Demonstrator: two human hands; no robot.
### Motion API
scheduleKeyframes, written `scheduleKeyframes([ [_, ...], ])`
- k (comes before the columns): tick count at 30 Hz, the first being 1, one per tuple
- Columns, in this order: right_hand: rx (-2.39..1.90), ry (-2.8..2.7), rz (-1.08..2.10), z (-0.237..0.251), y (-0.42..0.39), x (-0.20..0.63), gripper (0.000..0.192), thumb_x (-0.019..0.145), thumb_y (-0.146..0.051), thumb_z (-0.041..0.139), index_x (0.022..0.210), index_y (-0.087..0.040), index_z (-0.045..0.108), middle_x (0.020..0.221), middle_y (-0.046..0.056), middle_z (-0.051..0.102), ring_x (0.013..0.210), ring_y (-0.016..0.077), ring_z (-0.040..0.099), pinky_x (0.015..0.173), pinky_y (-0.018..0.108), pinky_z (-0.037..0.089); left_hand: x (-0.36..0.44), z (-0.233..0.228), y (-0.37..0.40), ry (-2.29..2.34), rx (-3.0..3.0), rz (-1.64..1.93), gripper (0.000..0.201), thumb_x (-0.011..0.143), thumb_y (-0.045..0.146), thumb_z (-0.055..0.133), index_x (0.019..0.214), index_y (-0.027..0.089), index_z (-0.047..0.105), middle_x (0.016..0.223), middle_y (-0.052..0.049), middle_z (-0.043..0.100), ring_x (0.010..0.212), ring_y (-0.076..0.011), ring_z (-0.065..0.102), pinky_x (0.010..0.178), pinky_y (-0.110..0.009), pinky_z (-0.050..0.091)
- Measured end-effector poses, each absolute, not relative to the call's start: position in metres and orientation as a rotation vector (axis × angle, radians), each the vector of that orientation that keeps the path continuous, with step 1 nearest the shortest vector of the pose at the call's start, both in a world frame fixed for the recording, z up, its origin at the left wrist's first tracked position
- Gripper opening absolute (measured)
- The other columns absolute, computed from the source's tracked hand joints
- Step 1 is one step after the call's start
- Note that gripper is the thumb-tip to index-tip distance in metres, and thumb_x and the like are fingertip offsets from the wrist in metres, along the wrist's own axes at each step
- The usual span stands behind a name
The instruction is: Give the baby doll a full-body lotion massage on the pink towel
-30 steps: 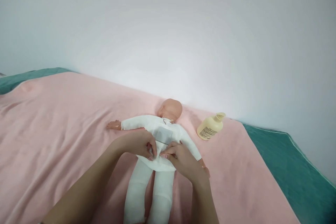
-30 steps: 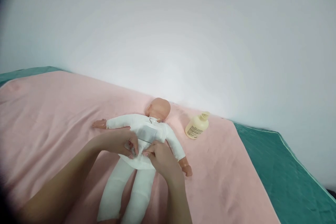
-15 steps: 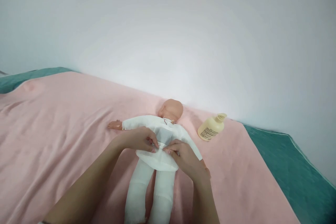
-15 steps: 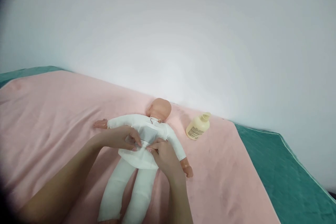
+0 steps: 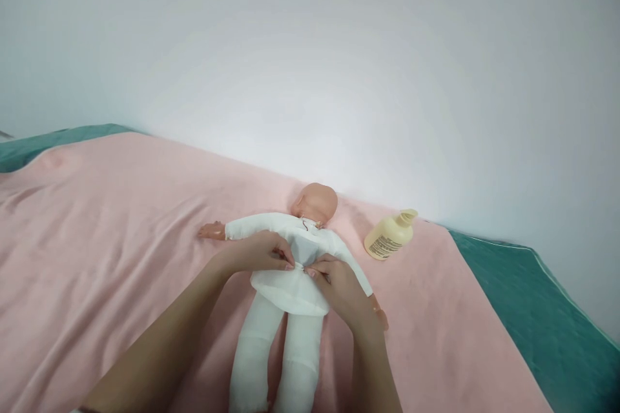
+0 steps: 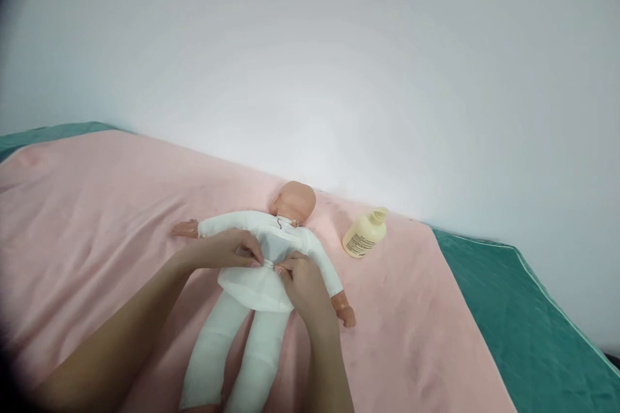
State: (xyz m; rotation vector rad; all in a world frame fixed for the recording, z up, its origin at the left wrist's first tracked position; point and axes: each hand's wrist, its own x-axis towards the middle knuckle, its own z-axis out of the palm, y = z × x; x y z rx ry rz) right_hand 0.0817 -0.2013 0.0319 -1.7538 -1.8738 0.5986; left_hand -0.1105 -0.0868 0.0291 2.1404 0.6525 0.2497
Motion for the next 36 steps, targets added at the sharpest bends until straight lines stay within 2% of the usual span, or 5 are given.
scheduleKeyframes([
  [7,-1.779,-1.706,0.222,0.014,-0.186,0.069,0.029,0.096,-0.027,0.041,0.074,-0.02,0.059,0.084,0.006,0.061,0.082,0.0215,0.056,0.072,0.032,0.041,-0.097,0.022,-0.084,0.768,2.172,0.494,0.024,0.084,0.033,0.051,0.073,0.018,0.066,0.07,-0.001,0.064,0.068,-0.0169,0.055,0.062,-0.027,0.041],
  [14,-1.58,-1.494,0.123,-0.008,-0.171,0.078,0.025,0.096,-0.03,0.041,0.099,-0.019,0.063,0.104,0.008,0.062,0.102,0.0222,0.053,0.093,0.037,0.041,-0.082,0.004,-0.082,0.787,2.255,0.956,0.02,0.09,0.029,0.047,0.093,0.02,0.064,0.1,-0.004,0.068,0.1,-0.0216,0.058,0.092,-0.035,0.042],
  [23,-1.631,-1.6,0.219,-0.013,-0.163,0.08,0.029,0.096,-0.028,0.04,0.09,-0.018,0.066,0.099,0.009,0.065,0.097,0.0241,0.055,0.091,0.039,0.042,-0.075,-0.006,-0.083,0.841,2.381,0.871,0.024,0.093,0.025,0.043,0.09,0.02,0.066,0.096,-0.004,0.07,0.096,-0.0227,0.06,0.092,-0.039,0.043],
  [30,-1.586,-1.567,0.156,-0.017,-0.163,0.079,0.028,0.095,-0.028,0.041,0.107,-0.016,0.064,0.115,0.011,0.062,0.112,0.0235,0.051,0.1,0.04,0.04,-0.073,-0.009,-0.088,0.86,2.439,1.006,0.022,0.093,0.02,0.045,0.102,0.018,0.064,0.111,-0.006,0.067,0.108,-0.0222,0.056,0.099,-0.039,0.041],
  [36,-1.611,-1.623,0.191,-0.019,-0.161,0.079,0.031,0.095,-0.026,0.039,0.106,-0.015,0.066,0.114,0.012,0.064,0.111,0.0239,0.053,0.101,0.04,0.041,-0.073,-0.013,-0.085,0.882,2.432,0.934,0.023,0.094,0.021,0.045,0.102,0.018,0.066,0.109,-0.005,0.069,0.108,-0.0222,0.057,0.099,-0.039,0.042],
])
